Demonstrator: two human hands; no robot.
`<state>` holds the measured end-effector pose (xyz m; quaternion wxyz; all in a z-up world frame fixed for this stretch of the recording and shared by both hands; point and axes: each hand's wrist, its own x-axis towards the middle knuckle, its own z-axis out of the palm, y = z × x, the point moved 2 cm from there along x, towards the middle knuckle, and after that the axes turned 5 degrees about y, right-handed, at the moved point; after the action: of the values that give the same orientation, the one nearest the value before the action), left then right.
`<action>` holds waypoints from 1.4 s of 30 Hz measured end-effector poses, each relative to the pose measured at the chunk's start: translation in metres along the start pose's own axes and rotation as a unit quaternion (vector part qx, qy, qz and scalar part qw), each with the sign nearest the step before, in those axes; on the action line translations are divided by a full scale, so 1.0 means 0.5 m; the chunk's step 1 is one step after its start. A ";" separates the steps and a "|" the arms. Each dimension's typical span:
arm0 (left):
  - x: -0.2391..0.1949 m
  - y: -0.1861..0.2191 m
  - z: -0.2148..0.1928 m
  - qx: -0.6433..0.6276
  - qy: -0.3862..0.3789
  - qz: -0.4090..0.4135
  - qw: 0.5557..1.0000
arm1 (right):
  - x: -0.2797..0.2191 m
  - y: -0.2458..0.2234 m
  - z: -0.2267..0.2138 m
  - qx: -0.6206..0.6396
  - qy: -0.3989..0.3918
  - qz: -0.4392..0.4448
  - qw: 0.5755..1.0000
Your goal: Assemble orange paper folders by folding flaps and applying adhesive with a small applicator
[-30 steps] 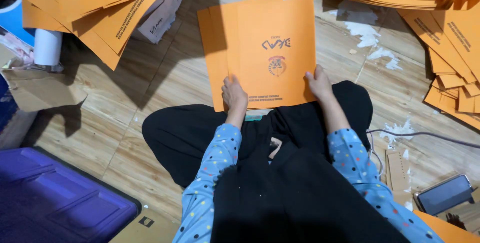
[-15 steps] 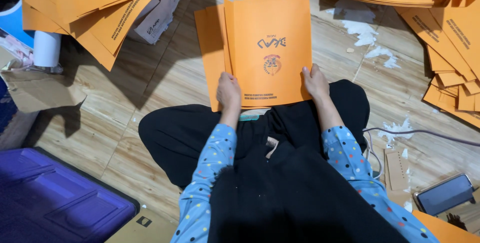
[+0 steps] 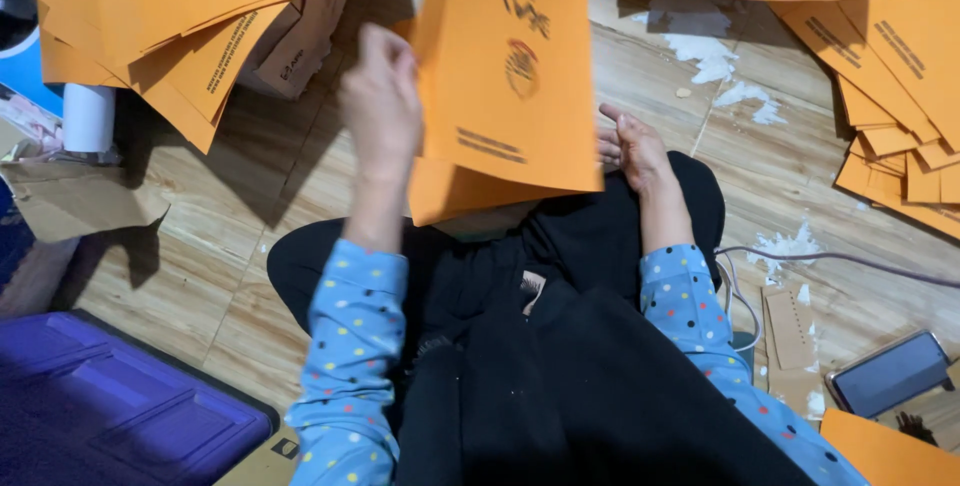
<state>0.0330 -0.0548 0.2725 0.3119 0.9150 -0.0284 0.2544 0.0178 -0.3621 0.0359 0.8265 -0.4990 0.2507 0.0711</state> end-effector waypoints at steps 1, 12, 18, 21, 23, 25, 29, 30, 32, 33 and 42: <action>0.018 0.018 -0.027 -0.011 0.012 0.024 1.000 | -0.016 -0.014 0.011 -0.020 -0.050 -0.001 0.999; 0.091 0.120 -0.198 -0.018 0.051 0.178 0.983 | -0.011 0.024 0.065 -0.227 -0.007 0.039 0.973; 0.108 0.065 -0.255 0.088 0.101 0.163 0.977 | -0.016 0.016 0.070 -0.250 -0.007 0.080 0.965; 0.107 0.047 -0.282 0.035 0.120 0.223 0.967 | 0.010 0.039 0.057 -0.280 0.007 0.077 0.957; 0.105 -0.008 -0.299 0.096 0.133 0.035 0.986 | 0.010 0.041 0.060 -0.298 0.016 0.093 0.950; 0.095 -0.068 -0.319 0.060 0.132 0.026 0.989 | 0.064 0.090 0.016 -0.324 0.002 0.052 0.944; 0.082 -0.173 -0.335 -0.080 0.127 -0.011 0.989 | 0.114 0.138 -0.009 -0.350 -0.007 0.006 0.937; 0.079 -0.191 -0.332 -0.080 0.127 -0.012 0.989 | 0.118 0.144 -0.007 -0.350 -0.007 0.007 0.937; 0.070 -0.229 -0.327 -0.183 0.122 -0.040 0.975 | 0.124 0.159 -0.002 -0.293 0.000 0.009 0.956; 0.063 -0.229 -0.310 -0.182 0.123 -0.041 0.975 | 0.131 0.162 -0.001 -0.295 -0.001 0.010 0.956; -0.026 -0.110 0.006 -0.473 0.103 -0.115 0.867 | 0.092 0.102 0.034 -0.197 0.043 0.143 0.969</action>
<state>0.0345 -0.0137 0.2335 0.7358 0.6228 -0.0075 0.2659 0.0445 -0.3285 -0.0205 0.6814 -0.6138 0.3354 0.2154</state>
